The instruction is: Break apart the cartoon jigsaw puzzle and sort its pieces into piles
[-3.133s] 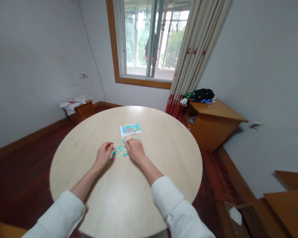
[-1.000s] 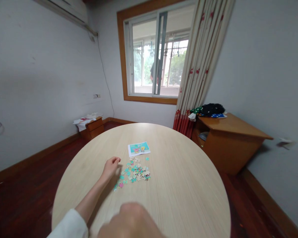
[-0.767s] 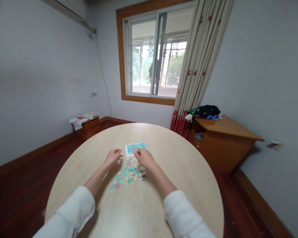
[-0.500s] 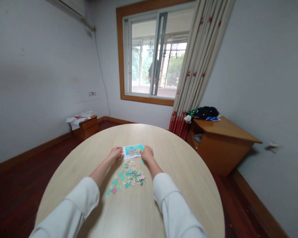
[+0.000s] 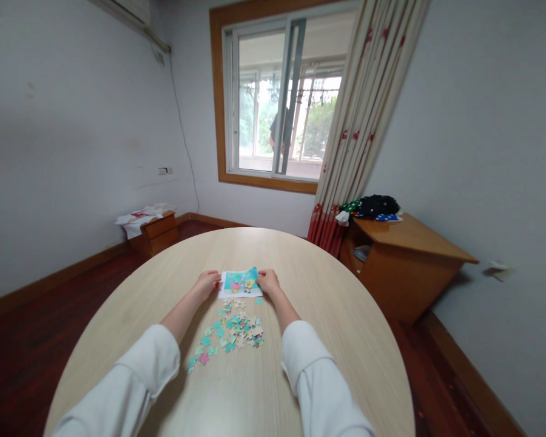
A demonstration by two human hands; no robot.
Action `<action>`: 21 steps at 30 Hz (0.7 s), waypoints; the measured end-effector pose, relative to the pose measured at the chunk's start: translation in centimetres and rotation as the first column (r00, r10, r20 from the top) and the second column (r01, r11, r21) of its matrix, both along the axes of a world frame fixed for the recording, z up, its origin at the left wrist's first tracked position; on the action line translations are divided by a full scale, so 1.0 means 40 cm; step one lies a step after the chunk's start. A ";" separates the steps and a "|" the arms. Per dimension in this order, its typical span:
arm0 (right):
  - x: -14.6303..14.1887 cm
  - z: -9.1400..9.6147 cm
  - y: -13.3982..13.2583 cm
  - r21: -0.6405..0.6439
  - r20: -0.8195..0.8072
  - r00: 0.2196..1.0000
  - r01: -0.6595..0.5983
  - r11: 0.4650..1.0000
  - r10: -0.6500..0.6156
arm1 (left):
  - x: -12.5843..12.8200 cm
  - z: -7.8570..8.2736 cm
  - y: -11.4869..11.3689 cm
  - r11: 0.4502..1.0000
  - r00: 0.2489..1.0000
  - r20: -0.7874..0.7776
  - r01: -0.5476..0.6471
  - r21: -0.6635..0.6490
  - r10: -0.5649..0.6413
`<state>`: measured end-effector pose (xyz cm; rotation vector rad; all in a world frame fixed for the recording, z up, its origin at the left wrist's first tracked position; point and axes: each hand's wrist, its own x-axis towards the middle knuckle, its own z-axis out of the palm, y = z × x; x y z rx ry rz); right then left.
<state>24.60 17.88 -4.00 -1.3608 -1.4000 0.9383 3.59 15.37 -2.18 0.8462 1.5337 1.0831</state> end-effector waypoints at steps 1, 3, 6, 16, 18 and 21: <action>0.003 0.003 -0.006 -0.009 -0.027 1.000 -0.014 1.000 0.014 | -0.002 0.000 -0.002 1.000 1.000 0.001 0.003 0.007 -0.003; 0.010 0.013 -0.023 -0.014 -0.085 0.996 -0.036 0.999 0.034 | -0.005 0.000 -0.009 0.999 1.000 0.001 0.013 0.032 -0.013; 0.022 0.032 -0.062 0.019 -0.177 0.980 -0.084 0.996 0.086 | -0.012 0.006 -0.030 0.993 0.998 0.006 0.069 0.094 -0.070; 0.048 0.053 -0.146 0.113 -0.435 0.894 -0.065 0.992 0.108 | -0.026 0.051 -0.100 0.924 0.979 -0.091 0.202 0.324 -0.182; 0.053 0.047 -0.141 0.111 -0.508 0.859 -0.006 0.994 0.062 | -0.033 0.052 -0.110 0.913 0.978 -0.134 0.198 0.358 -0.159; 0.051 0.033 -0.137 0.075 -0.608 0.794 0.035 0.997 0.018 | -0.041 0.043 -0.129 0.902 0.967 -0.210 0.215 0.375 -0.143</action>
